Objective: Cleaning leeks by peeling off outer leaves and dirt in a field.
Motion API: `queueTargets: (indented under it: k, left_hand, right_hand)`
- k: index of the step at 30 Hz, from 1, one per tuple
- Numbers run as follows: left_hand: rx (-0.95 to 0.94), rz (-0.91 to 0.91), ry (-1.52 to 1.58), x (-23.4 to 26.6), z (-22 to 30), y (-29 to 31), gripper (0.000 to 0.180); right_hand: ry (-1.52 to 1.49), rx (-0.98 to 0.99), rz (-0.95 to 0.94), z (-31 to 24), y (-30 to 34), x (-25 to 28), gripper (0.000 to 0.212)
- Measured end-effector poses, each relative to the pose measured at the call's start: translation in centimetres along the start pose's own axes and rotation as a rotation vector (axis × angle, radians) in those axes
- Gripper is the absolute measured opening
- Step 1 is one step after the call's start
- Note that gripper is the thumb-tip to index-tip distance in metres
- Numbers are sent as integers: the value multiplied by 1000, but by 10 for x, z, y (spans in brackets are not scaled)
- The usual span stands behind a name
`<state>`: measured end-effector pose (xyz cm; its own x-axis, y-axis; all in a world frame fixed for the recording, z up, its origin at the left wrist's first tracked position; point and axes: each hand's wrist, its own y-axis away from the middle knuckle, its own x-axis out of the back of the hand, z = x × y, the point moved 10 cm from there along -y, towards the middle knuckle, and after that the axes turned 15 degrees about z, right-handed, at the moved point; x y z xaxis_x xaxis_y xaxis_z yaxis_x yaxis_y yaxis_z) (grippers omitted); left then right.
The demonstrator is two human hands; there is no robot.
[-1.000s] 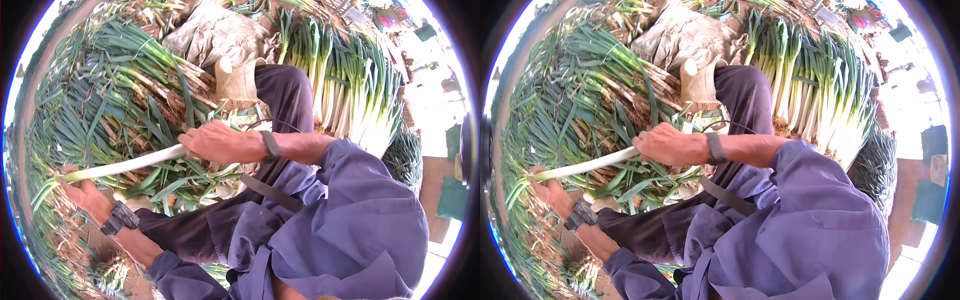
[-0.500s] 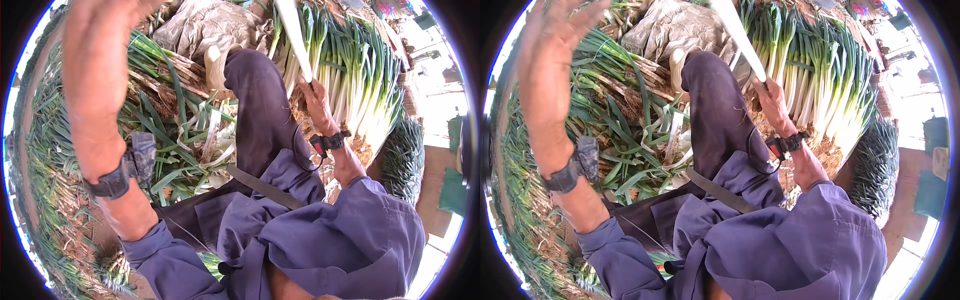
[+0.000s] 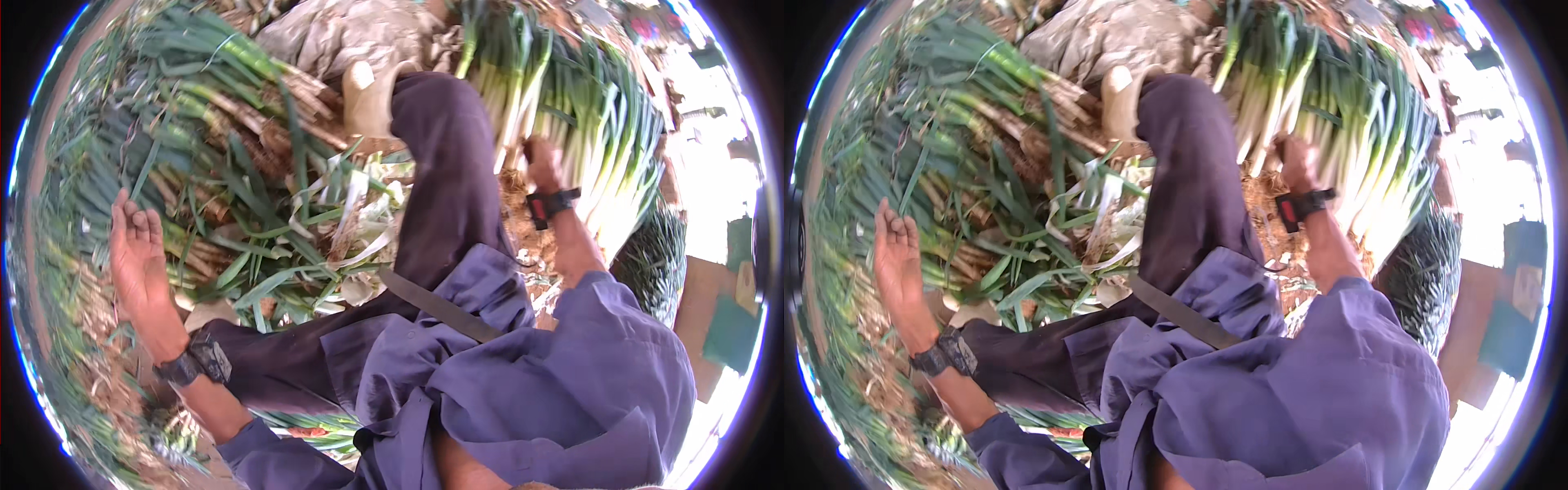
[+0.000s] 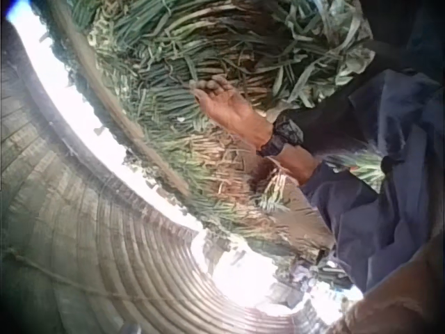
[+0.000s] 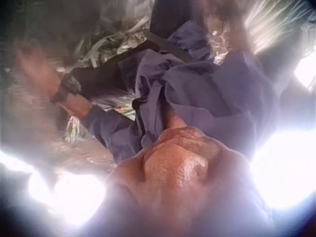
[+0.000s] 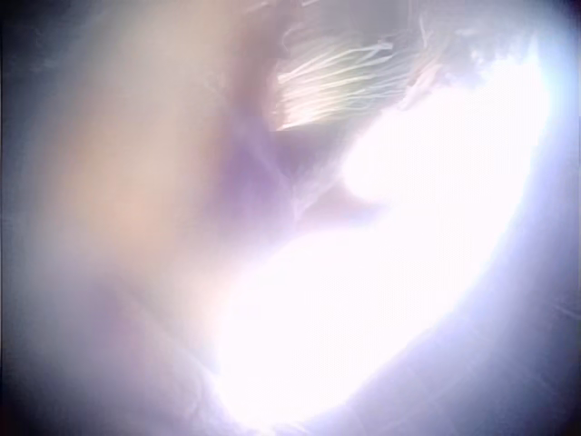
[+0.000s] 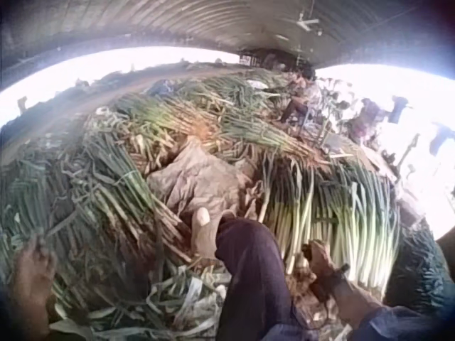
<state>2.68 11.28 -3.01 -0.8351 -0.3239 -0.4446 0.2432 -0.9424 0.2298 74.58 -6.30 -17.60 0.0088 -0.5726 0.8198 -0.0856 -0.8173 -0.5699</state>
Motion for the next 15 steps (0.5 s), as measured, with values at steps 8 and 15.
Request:
queueTargets:
  k: [8,15]
  left_hand:
    - [53,302,149,101,-17,-39,32]
    - [-53,370,6,105,12,-4,28]
  right_hand:
    - [-858,-42,-54,-212,-273,126,49]
    - [-1328,-168,-710,-473,-262,-102,32]
